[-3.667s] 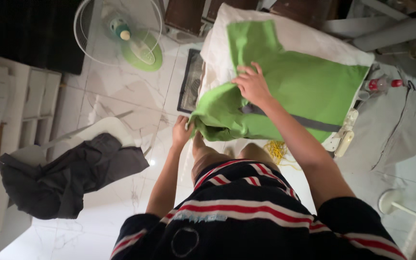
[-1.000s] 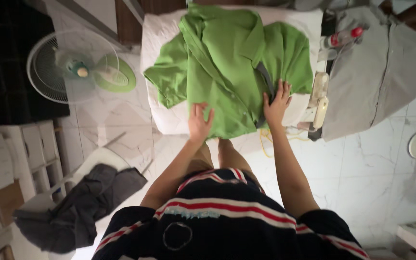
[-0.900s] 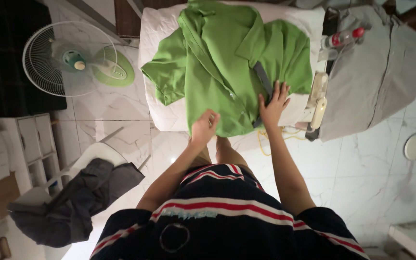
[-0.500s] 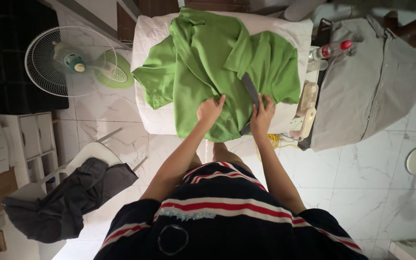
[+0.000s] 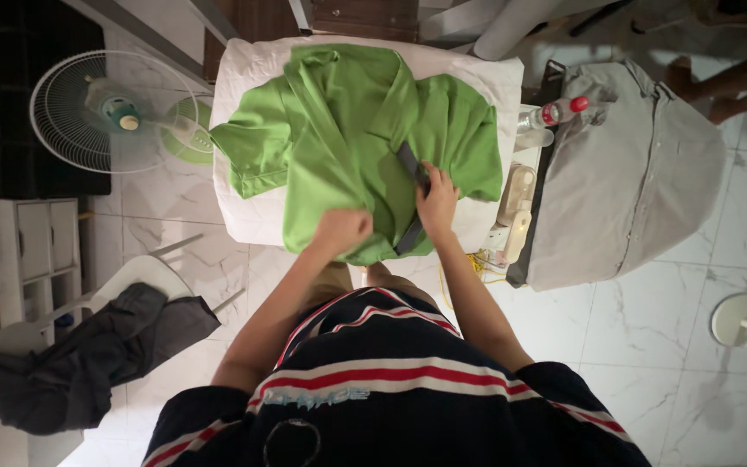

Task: The person irons a green shirt on an ironing board, then buttons it up and irons it again. The person uses a handheld iron and smooths the fabric with their hands.

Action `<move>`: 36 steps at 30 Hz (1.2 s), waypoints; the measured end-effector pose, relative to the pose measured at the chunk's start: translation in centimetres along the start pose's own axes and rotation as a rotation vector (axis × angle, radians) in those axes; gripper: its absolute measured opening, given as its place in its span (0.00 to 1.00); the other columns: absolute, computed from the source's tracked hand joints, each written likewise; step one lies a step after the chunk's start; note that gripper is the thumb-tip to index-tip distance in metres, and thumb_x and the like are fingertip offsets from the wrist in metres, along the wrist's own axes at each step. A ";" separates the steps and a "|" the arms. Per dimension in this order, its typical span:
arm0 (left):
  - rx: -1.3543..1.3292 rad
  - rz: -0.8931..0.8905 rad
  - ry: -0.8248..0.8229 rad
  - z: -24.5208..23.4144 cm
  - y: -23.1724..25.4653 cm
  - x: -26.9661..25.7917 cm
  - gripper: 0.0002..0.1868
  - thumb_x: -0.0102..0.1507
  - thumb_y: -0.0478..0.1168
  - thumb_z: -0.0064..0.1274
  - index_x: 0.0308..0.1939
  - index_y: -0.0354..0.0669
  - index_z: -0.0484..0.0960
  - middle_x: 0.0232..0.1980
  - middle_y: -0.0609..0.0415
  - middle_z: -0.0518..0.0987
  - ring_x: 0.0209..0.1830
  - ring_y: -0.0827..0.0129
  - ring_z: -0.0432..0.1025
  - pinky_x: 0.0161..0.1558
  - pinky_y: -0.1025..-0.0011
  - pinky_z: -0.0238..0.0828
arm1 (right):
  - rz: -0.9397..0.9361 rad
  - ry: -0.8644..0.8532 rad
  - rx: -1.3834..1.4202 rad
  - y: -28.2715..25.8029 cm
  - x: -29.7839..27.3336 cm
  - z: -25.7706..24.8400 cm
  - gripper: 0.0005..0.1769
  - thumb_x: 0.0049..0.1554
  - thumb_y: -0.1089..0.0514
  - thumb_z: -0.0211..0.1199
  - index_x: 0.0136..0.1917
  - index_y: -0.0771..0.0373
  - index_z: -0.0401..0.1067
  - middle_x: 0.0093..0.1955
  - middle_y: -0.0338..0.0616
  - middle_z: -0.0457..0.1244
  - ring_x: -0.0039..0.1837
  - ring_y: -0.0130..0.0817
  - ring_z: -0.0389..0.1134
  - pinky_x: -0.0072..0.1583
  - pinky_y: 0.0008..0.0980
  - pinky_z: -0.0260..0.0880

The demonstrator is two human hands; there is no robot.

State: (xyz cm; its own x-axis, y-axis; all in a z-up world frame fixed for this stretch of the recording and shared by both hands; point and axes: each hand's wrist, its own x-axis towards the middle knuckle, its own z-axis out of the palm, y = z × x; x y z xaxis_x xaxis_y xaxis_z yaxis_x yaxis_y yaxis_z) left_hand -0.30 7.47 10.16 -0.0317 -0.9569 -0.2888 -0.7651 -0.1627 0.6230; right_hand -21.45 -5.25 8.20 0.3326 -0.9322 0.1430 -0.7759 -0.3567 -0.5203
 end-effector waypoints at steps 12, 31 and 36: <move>0.098 -0.387 -0.305 7.9 -6.6 -3.5 0.27 0.65 0.63 0.52 0.40 0.41 0.86 0.39 0.42 0.84 0.40 0.49 0.80 0.43 0.52 0.77 | 0.270 -0.031 0.378 2.8 1.9 -0.1 0.10 0.63 0.58 0.65 0.55 0.65 0.73 0.34 0.45 0.63 0.36 0.34 0.61 0.42 0.35 0.64; -0.384 -0.464 0.850 1.0 -10.4 12.6 0.11 0.64 0.43 0.59 0.47 0.43 0.82 0.43 0.48 0.79 0.40 0.61 0.76 0.45 0.65 0.76 | 0.879 -0.040 1.280 7.2 4.0 4.2 0.15 0.63 0.51 0.65 0.51 0.68 0.75 0.44 0.39 0.69 0.47 0.30 0.67 0.51 0.30 0.67; 0.183 -0.151 0.256 0.2 -5.2 13.0 0.07 0.76 0.32 0.45 0.50 0.43 0.80 0.44 0.50 0.80 0.41 0.63 0.77 0.41 0.66 0.77 | 0.944 -0.030 1.291 6.2 3.8 3.9 0.13 0.61 0.52 0.63 0.51 0.64 0.76 0.46 0.37 0.71 0.48 0.28 0.69 0.52 0.28 0.70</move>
State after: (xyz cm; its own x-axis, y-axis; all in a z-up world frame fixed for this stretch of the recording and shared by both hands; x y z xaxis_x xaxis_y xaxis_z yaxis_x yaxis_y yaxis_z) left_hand 3.19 -4.10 3.01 0.2349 -0.9585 -0.1613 -0.8524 -0.2829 0.4397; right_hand -22.94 -10.80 2.24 0.0402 -0.7710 -0.6355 0.2471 0.6240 -0.7414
